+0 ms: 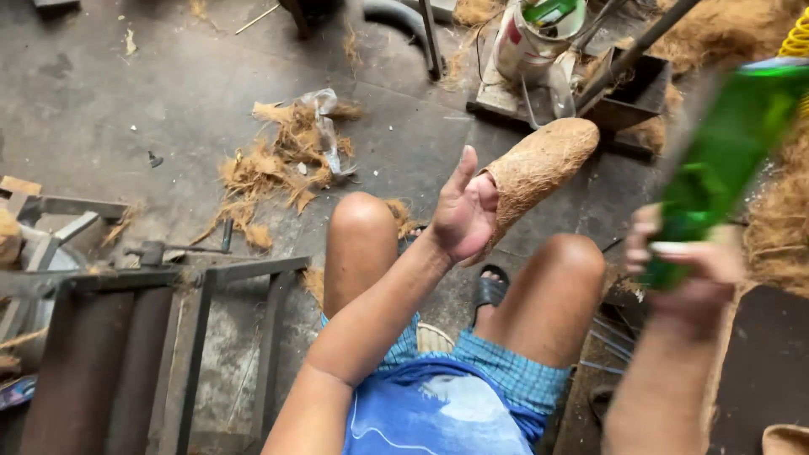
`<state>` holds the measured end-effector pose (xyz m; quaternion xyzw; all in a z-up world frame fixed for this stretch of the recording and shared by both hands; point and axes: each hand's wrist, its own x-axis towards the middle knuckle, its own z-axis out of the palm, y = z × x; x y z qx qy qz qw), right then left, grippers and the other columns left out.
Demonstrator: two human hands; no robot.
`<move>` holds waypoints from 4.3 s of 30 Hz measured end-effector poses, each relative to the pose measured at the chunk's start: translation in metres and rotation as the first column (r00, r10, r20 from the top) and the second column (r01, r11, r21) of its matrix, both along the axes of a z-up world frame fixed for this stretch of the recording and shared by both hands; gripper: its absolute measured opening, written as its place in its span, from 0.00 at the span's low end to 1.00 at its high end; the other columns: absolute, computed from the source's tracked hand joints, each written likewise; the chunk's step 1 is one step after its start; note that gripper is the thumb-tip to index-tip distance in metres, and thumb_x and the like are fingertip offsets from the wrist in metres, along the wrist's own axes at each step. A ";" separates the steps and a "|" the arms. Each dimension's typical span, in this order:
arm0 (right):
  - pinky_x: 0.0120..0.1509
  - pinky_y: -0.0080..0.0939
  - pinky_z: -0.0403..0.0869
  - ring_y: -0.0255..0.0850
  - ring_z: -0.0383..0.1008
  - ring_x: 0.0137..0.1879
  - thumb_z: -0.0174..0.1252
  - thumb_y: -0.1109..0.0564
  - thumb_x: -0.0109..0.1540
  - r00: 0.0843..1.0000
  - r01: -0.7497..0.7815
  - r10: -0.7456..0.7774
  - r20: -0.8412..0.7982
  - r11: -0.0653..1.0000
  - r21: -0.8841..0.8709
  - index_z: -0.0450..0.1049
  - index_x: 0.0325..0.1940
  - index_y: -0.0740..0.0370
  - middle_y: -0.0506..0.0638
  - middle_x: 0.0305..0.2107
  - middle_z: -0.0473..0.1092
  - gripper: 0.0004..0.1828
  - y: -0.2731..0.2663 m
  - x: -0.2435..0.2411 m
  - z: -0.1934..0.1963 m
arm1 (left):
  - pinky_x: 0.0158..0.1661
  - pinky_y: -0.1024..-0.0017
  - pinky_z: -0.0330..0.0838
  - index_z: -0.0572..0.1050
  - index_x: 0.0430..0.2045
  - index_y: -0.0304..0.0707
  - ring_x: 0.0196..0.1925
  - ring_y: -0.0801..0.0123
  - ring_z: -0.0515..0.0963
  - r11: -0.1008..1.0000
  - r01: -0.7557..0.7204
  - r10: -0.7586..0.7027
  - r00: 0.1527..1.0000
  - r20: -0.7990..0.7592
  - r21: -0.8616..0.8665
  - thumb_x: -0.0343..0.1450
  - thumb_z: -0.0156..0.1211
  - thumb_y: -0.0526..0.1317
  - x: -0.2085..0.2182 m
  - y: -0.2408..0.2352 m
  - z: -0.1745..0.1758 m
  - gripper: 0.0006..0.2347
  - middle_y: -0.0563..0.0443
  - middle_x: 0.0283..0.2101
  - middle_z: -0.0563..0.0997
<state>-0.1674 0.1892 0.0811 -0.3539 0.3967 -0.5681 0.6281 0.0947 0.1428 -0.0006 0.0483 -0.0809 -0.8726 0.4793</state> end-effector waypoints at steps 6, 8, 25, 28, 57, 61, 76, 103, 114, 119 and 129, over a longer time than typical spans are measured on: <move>0.20 0.42 0.71 0.47 0.69 0.21 0.60 0.75 0.51 0.829 0.035 -0.167 -0.533 0.968 -0.248 0.52 0.74 0.59 0.65 0.27 0.69 0.49 0.038 0.054 -0.060 | 0.56 0.56 0.70 0.79 0.44 0.25 0.49 0.52 0.81 0.994 -0.101 0.104 0.988 0.117 -0.030 0.76 0.44 0.64 0.005 0.045 0.007 0.32 0.32 0.46 0.81; 0.55 0.66 0.70 0.69 0.72 0.53 0.67 0.54 0.53 0.373 0.120 -0.172 -0.912 0.983 -0.137 0.50 0.77 0.42 0.72 0.50 0.70 0.52 0.053 0.065 -0.053 | 0.47 0.64 0.76 0.80 0.28 0.33 0.39 0.60 0.83 0.993 -0.085 0.075 0.991 0.113 0.083 0.75 0.49 0.60 0.006 0.058 0.034 0.26 0.40 0.33 0.83; 0.52 0.70 0.69 0.74 0.70 0.51 0.57 0.51 0.59 0.525 -0.021 -0.042 -0.850 0.998 -0.063 0.45 0.78 0.52 0.76 0.52 0.66 0.45 0.063 0.094 -0.100 | 0.41 0.79 0.70 0.75 0.11 0.46 0.28 0.73 0.78 0.999 -0.046 0.045 0.997 0.055 0.023 0.74 0.44 0.61 0.033 0.057 0.055 0.26 0.53 0.19 0.77; 0.43 0.72 0.71 0.77 0.70 0.46 0.57 0.56 0.60 0.361 -0.159 -0.103 -0.927 0.972 -0.170 0.42 0.78 0.49 0.71 0.51 0.64 0.46 0.075 0.108 -0.113 | 0.52 0.67 0.71 0.73 0.36 0.34 0.43 0.61 0.78 0.999 -0.054 0.053 0.998 -0.038 -0.009 0.75 0.40 0.66 0.033 0.059 -0.022 0.29 0.42 0.39 0.78; 0.28 0.35 0.65 0.38 0.61 0.23 0.42 0.57 0.72 0.797 0.098 -0.195 -0.572 0.976 -0.196 0.43 0.80 0.59 0.66 0.52 0.63 0.32 0.057 0.066 -0.104 | 0.45 0.61 0.74 0.80 0.30 0.26 0.35 0.63 0.78 0.995 0.076 0.020 0.454 0.891 -0.061 0.73 0.54 0.49 0.029 0.009 -0.114 0.19 0.42 0.30 0.79; 0.36 0.49 0.69 0.52 0.69 0.33 0.47 0.58 0.71 0.632 0.033 -0.190 -0.751 0.975 -0.219 0.41 0.80 0.62 0.72 0.49 0.66 0.35 0.062 0.074 -0.117 | 0.24 0.73 0.71 0.76 0.17 0.29 0.19 0.69 0.76 0.993 -0.095 0.010 0.660 0.751 0.071 0.67 0.64 0.39 0.034 0.007 -0.155 0.11 0.47 0.17 0.73; 0.35 0.42 0.69 0.45 0.68 0.31 0.54 0.56 0.64 0.621 0.014 -0.206 -0.756 0.968 -0.252 0.45 0.80 0.64 0.64 0.41 0.70 0.42 0.060 0.076 -0.105 | 0.59 0.62 0.68 0.77 0.47 0.33 0.53 0.60 0.79 0.998 -0.063 0.068 0.879 0.473 -0.026 0.77 0.38 0.65 0.038 0.030 -0.079 0.31 0.38 0.48 0.80; 0.44 0.44 0.74 0.45 0.75 0.42 0.67 0.64 0.56 0.648 0.064 -0.209 -0.732 0.973 -0.221 0.61 0.67 0.62 0.58 0.41 0.74 0.37 0.056 0.093 -0.145 | 0.62 0.53 0.66 0.73 0.56 0.28 0.56 0.53 0.78 0.990 -0.143 0.137 0.922 0.362 -0.010 0.76 0.53 0.57 0.018 0.010 -0.088 0.27 0.36 0.55 0.77; 0.40 0.43 0.81 0.41 0.79 0.43 0.67 0.72 0.60 0.837 0.351 -0.377 -0.396 0.926 -0.141 0.61 0.60 0.59 0.59 0.42 0.74 0.30 -0.010 0.053 -0.148 | 0.42 0.64 0.76 0.81 0.36 0.30 0.37 0.68 0.81 0.954 0.072 0.219 0.490 0.844 -0.289 0.63 0.73 0.38 0.025 0.026 -0.021 0.13 0.43 0.33 0.83; 0.46 0.45 0.77 0.48 0.77 0.45 0.70 0.73 0.61 0.697 0.255 -0.472 -0.539 0.867 -0.429 0.62 0.54 0.68 0.68 0.43 0.74 0.25 0.006 0.072 -0.138 | 0.50 0.61 0.76 0.76 0.48 0.32 0.43 0.59 0.85 0.989 0.006 -0.058 0.932 0.357 0.145 0.75 0.55 0.54 0.036 0.028 -0.065 0.21 0.43 0.42 0.83; 0.44 0.74 0.71 0.79 0.72 0.40 0.39 0.42 0.73 0.301 -0.095 -0.178 -0.937 0.972 -0.215 0.44 0.79 0.64 0.83 0.36 0.68 0.35 0.058 0.110 -0.060 | 0.42 0.76 0.71 0.74 0.09 0.41 0.33 0.68 0.81 0.998 -0.058 0.043 0.940 0.337 0.035 0.75 0.46 0.53 0.043 0.028 0.025 0.24 0.50 0.23 0.78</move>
